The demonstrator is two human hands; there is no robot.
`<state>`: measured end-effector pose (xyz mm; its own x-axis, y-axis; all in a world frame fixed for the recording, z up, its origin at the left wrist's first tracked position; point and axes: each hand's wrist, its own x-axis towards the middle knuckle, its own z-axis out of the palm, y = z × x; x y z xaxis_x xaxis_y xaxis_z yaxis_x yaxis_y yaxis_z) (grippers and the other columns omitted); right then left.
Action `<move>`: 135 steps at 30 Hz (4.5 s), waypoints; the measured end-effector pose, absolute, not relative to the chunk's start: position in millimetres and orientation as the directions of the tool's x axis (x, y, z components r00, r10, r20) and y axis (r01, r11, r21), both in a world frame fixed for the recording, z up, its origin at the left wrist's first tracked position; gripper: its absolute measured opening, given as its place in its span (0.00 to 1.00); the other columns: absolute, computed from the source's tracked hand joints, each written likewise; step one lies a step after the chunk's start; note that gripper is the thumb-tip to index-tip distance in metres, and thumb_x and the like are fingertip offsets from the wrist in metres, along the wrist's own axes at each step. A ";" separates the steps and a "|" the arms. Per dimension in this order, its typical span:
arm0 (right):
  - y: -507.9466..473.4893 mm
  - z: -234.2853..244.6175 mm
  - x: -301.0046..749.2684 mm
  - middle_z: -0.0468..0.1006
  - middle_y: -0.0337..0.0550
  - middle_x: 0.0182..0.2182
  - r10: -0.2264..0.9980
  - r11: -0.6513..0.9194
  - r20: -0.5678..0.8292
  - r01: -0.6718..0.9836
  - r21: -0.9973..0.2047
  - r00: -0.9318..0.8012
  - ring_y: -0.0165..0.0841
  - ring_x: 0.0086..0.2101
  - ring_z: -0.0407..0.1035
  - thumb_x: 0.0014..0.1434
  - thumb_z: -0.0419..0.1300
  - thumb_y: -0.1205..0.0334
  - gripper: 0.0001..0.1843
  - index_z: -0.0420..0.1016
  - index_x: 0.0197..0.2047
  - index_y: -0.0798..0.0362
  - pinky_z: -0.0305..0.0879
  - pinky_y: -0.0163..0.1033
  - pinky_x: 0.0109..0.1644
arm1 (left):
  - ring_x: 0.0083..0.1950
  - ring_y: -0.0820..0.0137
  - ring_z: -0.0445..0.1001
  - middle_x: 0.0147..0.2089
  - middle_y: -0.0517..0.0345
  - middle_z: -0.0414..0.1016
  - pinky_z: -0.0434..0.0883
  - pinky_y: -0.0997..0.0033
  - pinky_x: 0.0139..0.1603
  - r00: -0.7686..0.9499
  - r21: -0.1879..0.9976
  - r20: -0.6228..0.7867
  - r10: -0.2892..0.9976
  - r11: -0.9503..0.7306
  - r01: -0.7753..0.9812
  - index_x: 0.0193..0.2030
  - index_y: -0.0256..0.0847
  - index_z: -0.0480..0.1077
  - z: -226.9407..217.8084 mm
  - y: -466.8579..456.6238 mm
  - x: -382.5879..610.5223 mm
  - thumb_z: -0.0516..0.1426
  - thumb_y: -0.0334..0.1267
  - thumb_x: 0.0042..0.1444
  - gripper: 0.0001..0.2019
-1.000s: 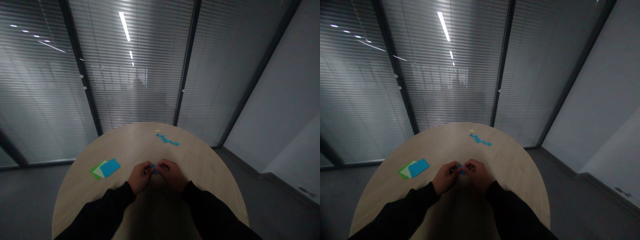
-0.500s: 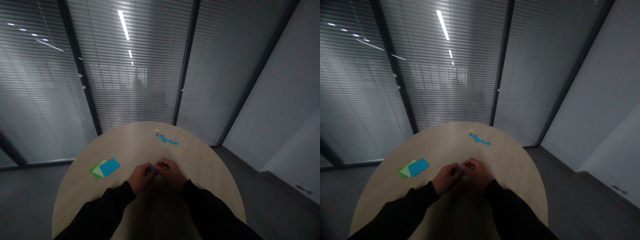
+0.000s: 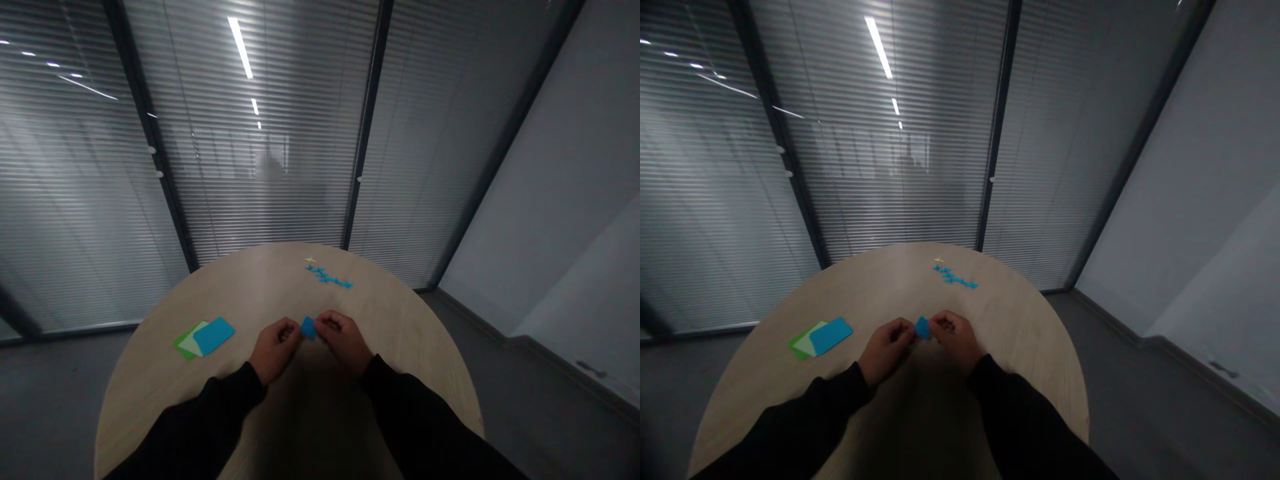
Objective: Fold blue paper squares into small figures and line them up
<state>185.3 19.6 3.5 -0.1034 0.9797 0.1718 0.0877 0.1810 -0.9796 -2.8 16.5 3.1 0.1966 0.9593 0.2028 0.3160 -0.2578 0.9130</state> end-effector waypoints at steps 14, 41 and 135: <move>20.2 -7.6 180.8 0.77 0.41 0.36 0.951 0.275 0.274 -0.009 -0.961 -0.144 0.31 0.32 0.71 0.53 0.69 0.52 0.23 0.67 0.47 0.50 0.66 0.36 0.35 | 0.29 0.70 0.71 0.29 0.56 0.76 0.66 0.71 0.33 0.122 0.996 0.092 0.988 -0.092 -0.001 0.36 0.37 0.75 1.6 20.3 -2.6 0.63 0.53 0.53 0.18; 17.0 -0.4 178.7 0.77 0.40 0.29 0.905 0.409 0.424 0.336 -0.849 -0.029 0.32 0.29 0.70 0.57 0.64 0.58 0.08 0.75 0.39 0.52 0.67 0.37 0.34 | 0.30 0.69 0.72 0.33 0.53 0.80 0.64 0.71 0.31 0.213 0.995 0.098 0.972 -0.096 -0.022 0.40 0.37 0.78 0.8 16.0 3.4 0.65 0.51 0.50 0.18; 18.0 14.1 199.6 0.79 0.49 0.41 0.443 0.822 0.734 0.559 -0.104 -0.515 0.37 0.40 0.74 0.64 0.57 0.68 0.11 0.77 0.47 0.51 0.74 0.42 0.44 | 0.26 0.73 0.65 0.25 0.57 0.72 0.61 0.73 0.28 0.255 0.993 -0.008 0.967 0.037 -0.112 0.30 0.35 0.77 2.5 14.1 2.7 0.63 0.56 0.52 0.21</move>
